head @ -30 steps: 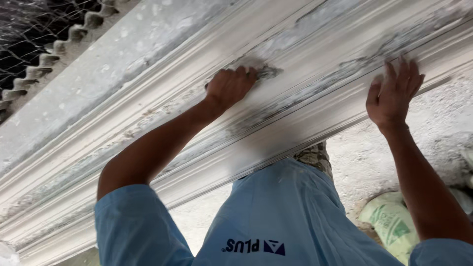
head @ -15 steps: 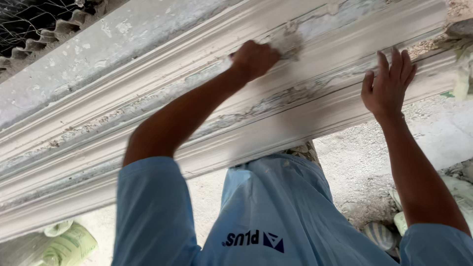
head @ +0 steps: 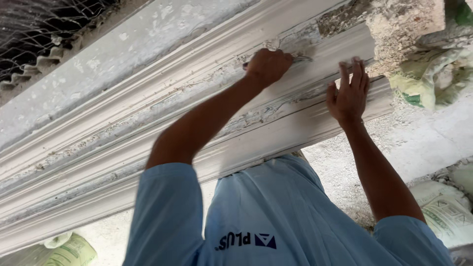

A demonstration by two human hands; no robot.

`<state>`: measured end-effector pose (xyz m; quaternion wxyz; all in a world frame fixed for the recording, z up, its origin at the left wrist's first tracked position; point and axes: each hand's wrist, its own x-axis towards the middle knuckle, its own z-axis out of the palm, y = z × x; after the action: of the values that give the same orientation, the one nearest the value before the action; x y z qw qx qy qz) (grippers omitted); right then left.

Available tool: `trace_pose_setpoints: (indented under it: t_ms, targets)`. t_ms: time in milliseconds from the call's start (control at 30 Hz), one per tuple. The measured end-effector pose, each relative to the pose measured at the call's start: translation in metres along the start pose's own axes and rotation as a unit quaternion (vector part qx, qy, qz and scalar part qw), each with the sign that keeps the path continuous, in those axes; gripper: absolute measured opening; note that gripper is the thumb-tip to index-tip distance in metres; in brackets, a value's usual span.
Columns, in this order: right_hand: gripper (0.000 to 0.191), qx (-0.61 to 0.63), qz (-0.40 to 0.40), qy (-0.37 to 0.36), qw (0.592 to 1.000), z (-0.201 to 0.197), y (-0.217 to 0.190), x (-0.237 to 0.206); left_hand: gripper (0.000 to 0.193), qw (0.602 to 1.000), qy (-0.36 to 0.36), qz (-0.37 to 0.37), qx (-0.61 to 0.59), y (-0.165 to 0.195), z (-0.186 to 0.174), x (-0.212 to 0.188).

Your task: The person uses a small hand scraper to remove dried plaster residue from decorative molding strips laid on the workshop floor. They run the scraper along the grooves of each molding, reposition pieces, and work along the lengths one section at a time.

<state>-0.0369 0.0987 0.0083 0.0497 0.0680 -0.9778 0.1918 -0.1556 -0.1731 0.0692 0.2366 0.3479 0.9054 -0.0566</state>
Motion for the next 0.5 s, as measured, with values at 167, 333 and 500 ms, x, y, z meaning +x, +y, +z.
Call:
trace_pose_setpoints:
  t_ms: [167, 333, 500]
  targets:
    - [0.053, -0.010, 0.010, -0.004, 1.000, 0.003, -0.001, -0.001, 0.032, 0.999, -0.040, 0.024, 0.006, -0.017, -0.013, -0.032]
    - [0.053, -0.021, 0.013, 0.002, 1.000, 0.009, 0.001, 0.001, 0.021, 0.997, 0.027, 0.008, -0.073, 0.033, -0.026, 0.060]
    - [0.053, -0.012, 0.022, 0.003, 1.000, 0.004, 0.003, 0.000, 0.011, 0.994, 0.104, 0.023, -0.023, 0.068, -0.047, 0.133]
